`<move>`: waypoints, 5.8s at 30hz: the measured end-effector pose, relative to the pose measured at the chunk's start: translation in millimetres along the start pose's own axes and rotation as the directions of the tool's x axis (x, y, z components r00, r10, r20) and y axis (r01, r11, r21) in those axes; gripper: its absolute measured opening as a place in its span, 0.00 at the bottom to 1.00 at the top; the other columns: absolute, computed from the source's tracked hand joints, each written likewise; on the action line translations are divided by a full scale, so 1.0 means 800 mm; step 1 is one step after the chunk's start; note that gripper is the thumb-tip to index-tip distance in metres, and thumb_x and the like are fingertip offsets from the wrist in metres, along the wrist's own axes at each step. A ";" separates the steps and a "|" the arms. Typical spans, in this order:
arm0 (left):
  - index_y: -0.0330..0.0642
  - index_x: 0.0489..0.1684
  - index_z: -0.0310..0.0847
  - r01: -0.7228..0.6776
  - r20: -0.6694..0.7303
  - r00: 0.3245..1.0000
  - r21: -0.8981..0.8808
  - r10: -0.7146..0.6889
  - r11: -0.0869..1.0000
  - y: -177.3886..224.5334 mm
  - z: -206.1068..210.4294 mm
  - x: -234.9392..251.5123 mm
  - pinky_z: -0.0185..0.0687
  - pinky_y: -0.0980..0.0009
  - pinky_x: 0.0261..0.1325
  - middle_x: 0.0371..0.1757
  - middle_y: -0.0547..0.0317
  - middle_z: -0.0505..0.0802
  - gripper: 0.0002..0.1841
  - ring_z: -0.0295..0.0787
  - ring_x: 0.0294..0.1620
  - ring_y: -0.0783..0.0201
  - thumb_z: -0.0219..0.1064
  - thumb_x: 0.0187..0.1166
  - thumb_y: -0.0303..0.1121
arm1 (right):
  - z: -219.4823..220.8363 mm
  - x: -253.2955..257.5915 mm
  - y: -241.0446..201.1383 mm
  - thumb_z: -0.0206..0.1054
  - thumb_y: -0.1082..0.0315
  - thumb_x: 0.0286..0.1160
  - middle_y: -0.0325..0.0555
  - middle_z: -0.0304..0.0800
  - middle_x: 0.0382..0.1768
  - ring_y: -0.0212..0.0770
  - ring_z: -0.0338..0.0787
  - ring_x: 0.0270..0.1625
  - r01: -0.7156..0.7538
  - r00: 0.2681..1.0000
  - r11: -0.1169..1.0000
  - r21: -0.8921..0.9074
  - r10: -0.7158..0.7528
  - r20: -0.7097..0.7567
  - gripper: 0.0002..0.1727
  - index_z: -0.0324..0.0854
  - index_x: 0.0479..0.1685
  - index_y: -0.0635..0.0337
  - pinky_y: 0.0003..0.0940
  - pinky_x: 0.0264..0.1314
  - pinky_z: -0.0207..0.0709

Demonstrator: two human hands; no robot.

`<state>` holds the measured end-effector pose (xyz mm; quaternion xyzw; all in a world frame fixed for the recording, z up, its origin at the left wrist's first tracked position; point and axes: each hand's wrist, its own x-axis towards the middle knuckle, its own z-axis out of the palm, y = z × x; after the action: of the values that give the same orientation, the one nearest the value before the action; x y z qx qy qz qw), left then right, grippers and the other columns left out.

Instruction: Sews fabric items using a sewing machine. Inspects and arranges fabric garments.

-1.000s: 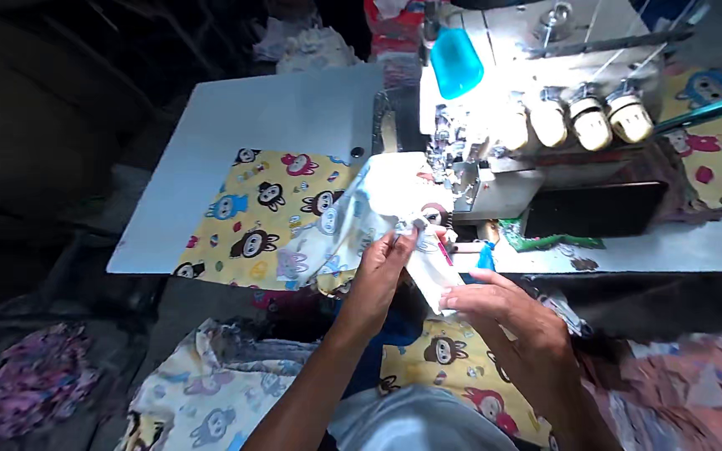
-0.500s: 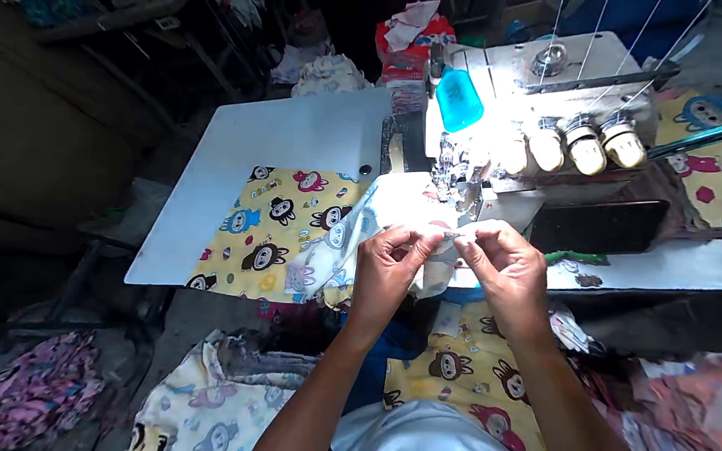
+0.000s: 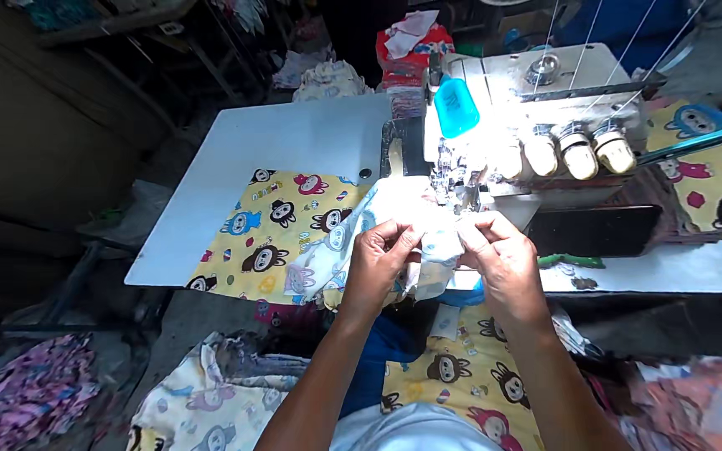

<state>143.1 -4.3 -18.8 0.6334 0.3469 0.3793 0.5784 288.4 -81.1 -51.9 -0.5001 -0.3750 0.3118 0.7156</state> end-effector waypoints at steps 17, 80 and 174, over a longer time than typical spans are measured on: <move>0.41 0.38 0.88 -0.145 0.016 0.989 0.082 0.145 0.986 -0.007 -0.003 0.003 0.84 0.81 0.39 0.32 0.68 0.90 0.02 0.86 0.32 0.79 0.71 0.80 0.27 | 0.005 0.000 -0.003 0.60 0.68 0.86 0.33 0.90 0.34 0.26 0.90 0.34 0.002 0.999 0.999 -0.034 0.000 0.037 0.06 0.83 0.47 0.54 0.23 0.40 0.87; 0.44 0.30 0.86 -0.399 0.629 0.777 0.469 0.019 0.788 0.045 -0.065 0.082 0.71 0.87 0.33 0.27 0.74 0.87 0.11 0.78 0.27 0.87 0.58 0.77 0.25 | -0.072 0.051 -0.021 0.59 0.75 0.85 0.31 0.92 0.41 0.21 0.87 0.38 0.054 0.889 0.985 -0.166 0.029 0.457 0.11 0.88 0.48 0.54 0.14 0.40 0.81; 0.42 0.37 0.89 -0.429 0.331 0.903 0.731 0.274 0.531 0.007 -0.003 0.103 0.75 0.65 0.47 0.37 0.57 0.86 0.06 0.83 0.42 0.62 0.67 0.81 0.32 | 0.003 -0.042 0.053 0.73 0.76 0.70 0.37 0.92 0.40 0.28 0.92 0.43 0.005 0.996 0.997 0.073 0.002 -0.095 0.05 0.83 0.41 0.60 0.22 0.53 0.88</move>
<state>179.6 68.8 -6.4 0.9095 0.2901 0.2384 0.1786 265.9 -94.5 -99.4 -0.4873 -0.3294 0.3006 0.7507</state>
